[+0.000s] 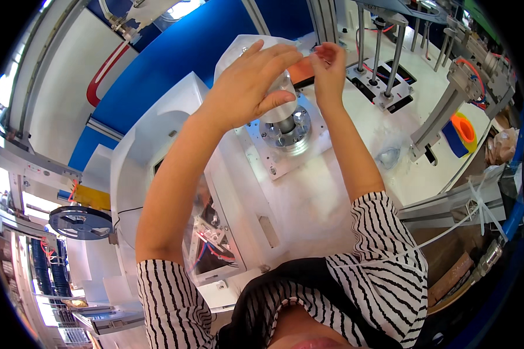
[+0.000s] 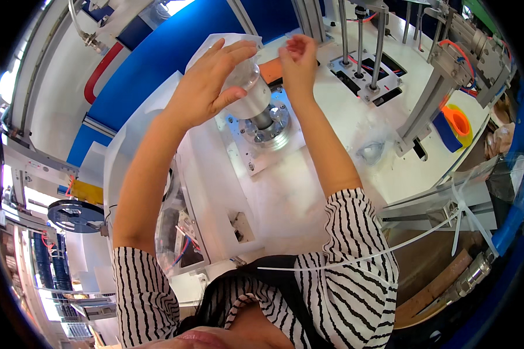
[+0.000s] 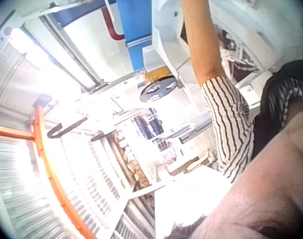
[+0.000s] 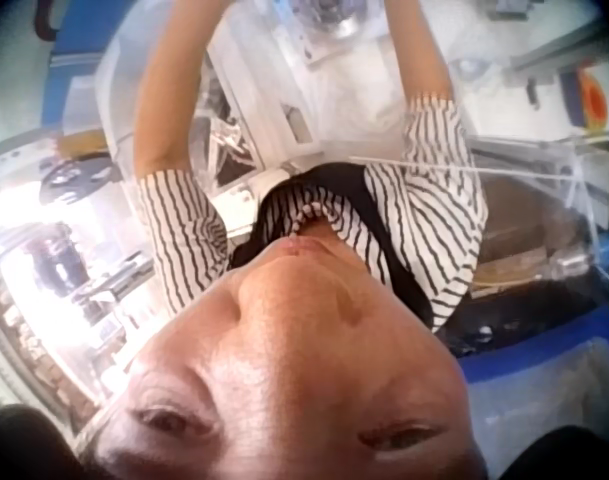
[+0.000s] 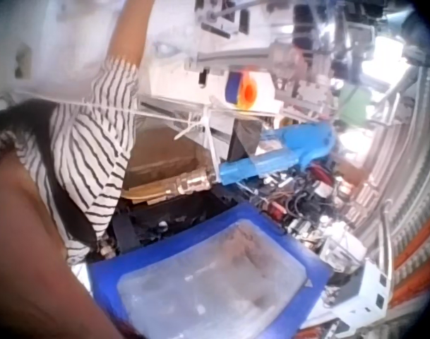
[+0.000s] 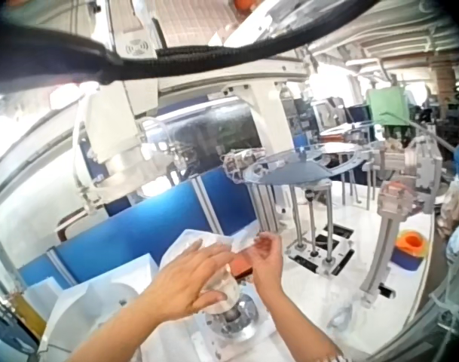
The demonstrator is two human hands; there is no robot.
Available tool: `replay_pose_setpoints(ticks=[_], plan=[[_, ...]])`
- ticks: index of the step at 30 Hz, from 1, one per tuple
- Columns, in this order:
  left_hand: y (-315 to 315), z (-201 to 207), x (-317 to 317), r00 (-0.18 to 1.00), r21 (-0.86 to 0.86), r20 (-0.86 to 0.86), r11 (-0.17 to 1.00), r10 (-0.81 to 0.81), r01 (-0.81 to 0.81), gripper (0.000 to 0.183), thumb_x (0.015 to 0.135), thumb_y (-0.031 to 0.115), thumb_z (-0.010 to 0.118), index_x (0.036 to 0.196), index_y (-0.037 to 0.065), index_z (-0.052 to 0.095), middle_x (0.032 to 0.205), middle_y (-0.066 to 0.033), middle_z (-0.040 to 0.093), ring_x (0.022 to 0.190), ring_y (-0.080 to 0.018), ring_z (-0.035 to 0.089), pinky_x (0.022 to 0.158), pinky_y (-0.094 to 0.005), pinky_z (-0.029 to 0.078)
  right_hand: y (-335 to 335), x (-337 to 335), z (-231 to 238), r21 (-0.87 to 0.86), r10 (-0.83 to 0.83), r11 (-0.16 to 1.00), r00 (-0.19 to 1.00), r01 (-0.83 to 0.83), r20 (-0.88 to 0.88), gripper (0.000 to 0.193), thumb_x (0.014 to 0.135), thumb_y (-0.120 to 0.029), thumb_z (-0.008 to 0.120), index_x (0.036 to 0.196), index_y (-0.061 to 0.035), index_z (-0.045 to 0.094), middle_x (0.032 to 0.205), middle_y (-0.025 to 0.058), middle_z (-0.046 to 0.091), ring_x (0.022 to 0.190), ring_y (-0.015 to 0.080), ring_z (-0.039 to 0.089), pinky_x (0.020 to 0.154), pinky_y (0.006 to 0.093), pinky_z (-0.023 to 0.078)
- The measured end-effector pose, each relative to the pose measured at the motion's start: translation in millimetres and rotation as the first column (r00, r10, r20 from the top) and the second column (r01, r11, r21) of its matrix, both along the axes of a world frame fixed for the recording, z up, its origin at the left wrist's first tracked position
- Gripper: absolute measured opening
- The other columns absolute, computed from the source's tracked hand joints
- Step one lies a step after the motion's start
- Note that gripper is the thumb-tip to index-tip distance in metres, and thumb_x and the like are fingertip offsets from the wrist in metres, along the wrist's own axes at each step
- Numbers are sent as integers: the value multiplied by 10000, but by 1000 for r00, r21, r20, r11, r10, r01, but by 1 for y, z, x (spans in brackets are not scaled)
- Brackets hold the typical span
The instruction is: The person assembles a white plastic component onto a metal spindle on a machine, securing it with a blue wheel. They then use a handheld orange and blue device to apply a clear film to the component. Finally, the person handles large blue plastic reels, stacking them on a metal table.
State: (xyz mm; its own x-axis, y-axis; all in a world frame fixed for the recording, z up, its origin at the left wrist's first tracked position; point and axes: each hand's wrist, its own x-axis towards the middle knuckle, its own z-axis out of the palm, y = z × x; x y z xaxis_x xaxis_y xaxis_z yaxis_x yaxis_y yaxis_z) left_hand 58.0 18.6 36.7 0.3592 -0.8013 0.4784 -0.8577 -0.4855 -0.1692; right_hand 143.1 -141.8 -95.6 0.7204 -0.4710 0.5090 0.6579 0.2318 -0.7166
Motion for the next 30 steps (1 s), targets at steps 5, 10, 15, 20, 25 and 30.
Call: replay_pose_setpoints(ticks=[5, 10, 15, 20, 25, 30], plan=[[4, 4, -3, 996, -271, -38, 959, 80, -87, 497, 935, 448, 469, 1277, 88, 499, 1303, -144, 527, 1261, -332, 450, 1104, -451, 295, 2, -19, 23, -350, -185, 877, 904, 328, 385, 462, 874, -220, 616, 1291, -68, 490, 1290, 114, 513, 1173, 281, 484, 972, 390, 388], [28, 2, 18, 948, -382, -230, 876, 220, -296, 556, 999, 499, 271, 1283, 114, 555, 1322, -156, 528, 1300, -351, 418, 1122, -417, 256, 9, -9, 38, -485, 38, 849, 892, 208, 450, 418, 932, -291, 543, 1293, -82, 532, 1314, 94, 542, 1247, 313, 460, 1032, 405, 340], [45, 2, 20, 784, -358, -591, 809, 191, -467, 648, 981, 579, 229, 1308, 131, 563, 1363, -137, 509, 1341, -327, 375, 1140, -419, 215, 7, -13, 34, -578, 3, 782, 925, 235, 380, 399, 951, -325, 514, 1265, -84, 565, 1247, 93, 595, 1229, 324, 482, 1025, 410, 355], [55, 5, 38, 817, -438, -539, 760, 205, -480, 727, 956, 638, 172, 1315, 140, 561, 1377, -128, 502, 1332, -318, 391, 1150, -410, 176, 6, -7, 57, -486, -38, 833, 902, 266, 430, 399, 980, -351, 452, 1256, -93, 580, 1272, 93, 584, 1255, 300, 462, 1041, 396, 348], [62, 5, 61, 706, -247, -670, 828, 229, -503, 800, 916, 698, 113, 1283, 179, 599, 1397, -128, 476, 1366, -287, 325, 1160, -414, 132, 0, 19, 76, -511, 356, 831, 916, -221, 184, 529, 1009, -450, 338, 1207, -45, 615, 1316, 86, 564, 1281, 273, 441, 1068, 378, 319], [62, -1, 66, 653, -276, -734, 796, 187, -538, 817, 904, 718, 121, 1291, 176, 593, 1434, -125, 436, 1417, -272, 242, 1158, -413, 124, -4, 19, 64, -503, 473, 591, 776, -630, -416, 714, 942, -601, 395, 1185, 35, 613, 1212, 162, 602, 1152, 220, 502, 1035, 312, 322]])
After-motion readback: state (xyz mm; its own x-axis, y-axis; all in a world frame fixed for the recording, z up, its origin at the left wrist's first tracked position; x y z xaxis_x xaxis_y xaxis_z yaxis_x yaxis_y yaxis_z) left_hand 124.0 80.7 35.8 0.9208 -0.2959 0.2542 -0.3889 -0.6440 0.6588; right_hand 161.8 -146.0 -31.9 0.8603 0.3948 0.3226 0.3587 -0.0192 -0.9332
